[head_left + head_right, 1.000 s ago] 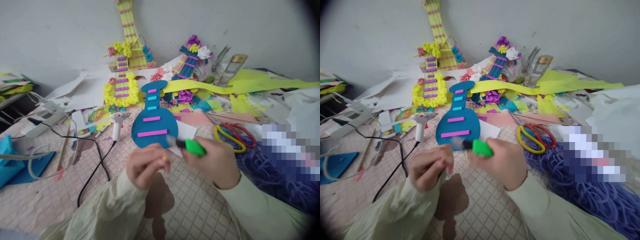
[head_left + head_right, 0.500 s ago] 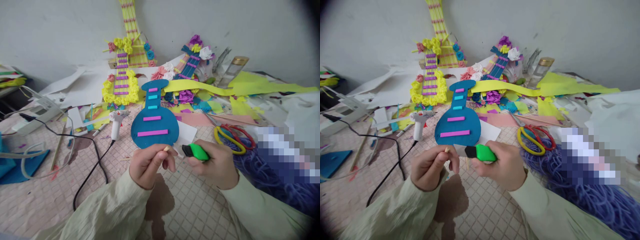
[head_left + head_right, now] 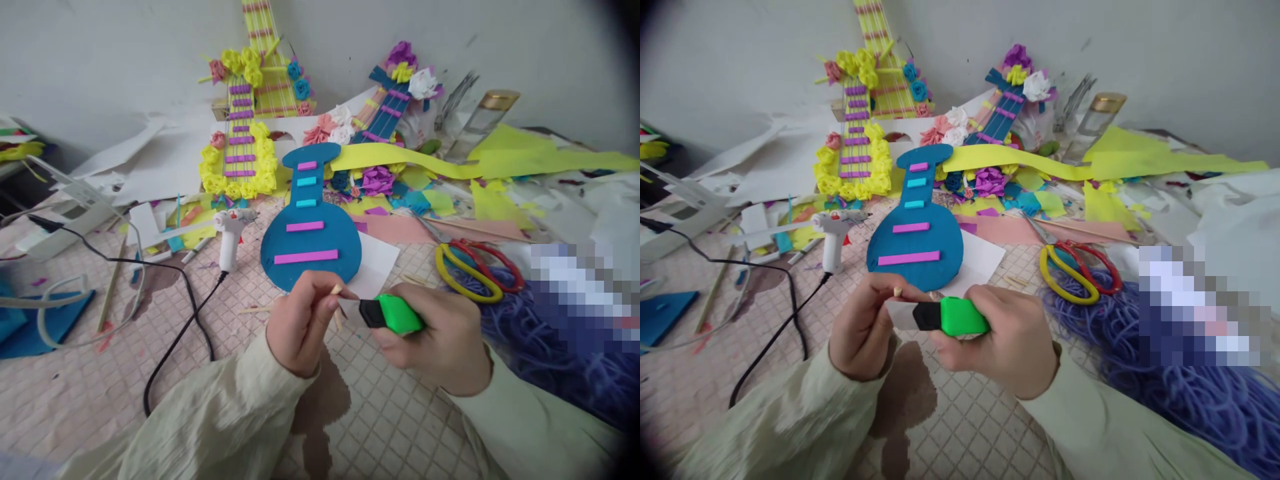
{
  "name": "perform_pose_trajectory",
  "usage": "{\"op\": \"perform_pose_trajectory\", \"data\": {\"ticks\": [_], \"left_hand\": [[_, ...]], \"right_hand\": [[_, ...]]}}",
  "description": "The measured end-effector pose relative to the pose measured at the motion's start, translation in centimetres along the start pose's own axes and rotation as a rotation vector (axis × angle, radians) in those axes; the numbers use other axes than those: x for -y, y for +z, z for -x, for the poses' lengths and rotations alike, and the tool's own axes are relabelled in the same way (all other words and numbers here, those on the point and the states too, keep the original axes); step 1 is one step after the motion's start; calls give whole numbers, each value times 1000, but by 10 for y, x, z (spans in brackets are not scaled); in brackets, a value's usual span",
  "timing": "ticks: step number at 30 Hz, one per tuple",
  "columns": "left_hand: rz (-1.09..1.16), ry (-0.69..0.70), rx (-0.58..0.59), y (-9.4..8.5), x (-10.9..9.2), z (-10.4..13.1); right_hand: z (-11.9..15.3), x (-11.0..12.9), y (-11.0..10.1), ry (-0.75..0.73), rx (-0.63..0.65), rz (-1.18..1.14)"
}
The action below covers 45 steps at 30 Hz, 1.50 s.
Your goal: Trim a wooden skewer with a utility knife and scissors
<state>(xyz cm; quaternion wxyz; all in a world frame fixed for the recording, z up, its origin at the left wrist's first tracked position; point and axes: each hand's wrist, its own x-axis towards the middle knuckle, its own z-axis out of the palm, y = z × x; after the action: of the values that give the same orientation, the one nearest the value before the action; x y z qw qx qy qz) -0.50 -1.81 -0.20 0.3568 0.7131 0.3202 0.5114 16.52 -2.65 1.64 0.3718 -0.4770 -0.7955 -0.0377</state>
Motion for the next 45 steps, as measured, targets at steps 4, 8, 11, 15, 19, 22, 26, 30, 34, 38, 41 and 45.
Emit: {"op": "perform_pose_trajectory", "data": {"ticks": [4,8,11,15,19,22,26,30,34,38,41,45], "left_hand": [[6,7,5,2,6,3],[-78,15,33,1,-1,0],[-221,29,62,-3,-9,-4],[-333,67,56,-5,-13,-7],[-374,107,73,-4,-12,-6],[-352,109,75,-4,-11,-5],[-295,98,89,-3,-9,-4],[-264,94,87,-3,-6,-3],[-245,115,81,-2,-5,-3],[-255,128,84,-2,-7,-3],[-258,138,96,-3,-8,-4],[-262,161,97,-4,-7,-4]], "right_hand": [[1,0,1,1,12,9],[1,0,1,-4,8,19],[1,0,1,-6,12,7],[1,-1,2,-1,-2,18],[2,-1,2,1,5,15],[3,0,2,-2,7,8],[3,1,1,-11,3,11],[1,3,-1,-17,9,25],[0,3,-2,-22,-3,16],[0,3,-2,-16,8,17],[1,4,-2,-8,18,16],[1,5,-3,9,28,-3]]}}
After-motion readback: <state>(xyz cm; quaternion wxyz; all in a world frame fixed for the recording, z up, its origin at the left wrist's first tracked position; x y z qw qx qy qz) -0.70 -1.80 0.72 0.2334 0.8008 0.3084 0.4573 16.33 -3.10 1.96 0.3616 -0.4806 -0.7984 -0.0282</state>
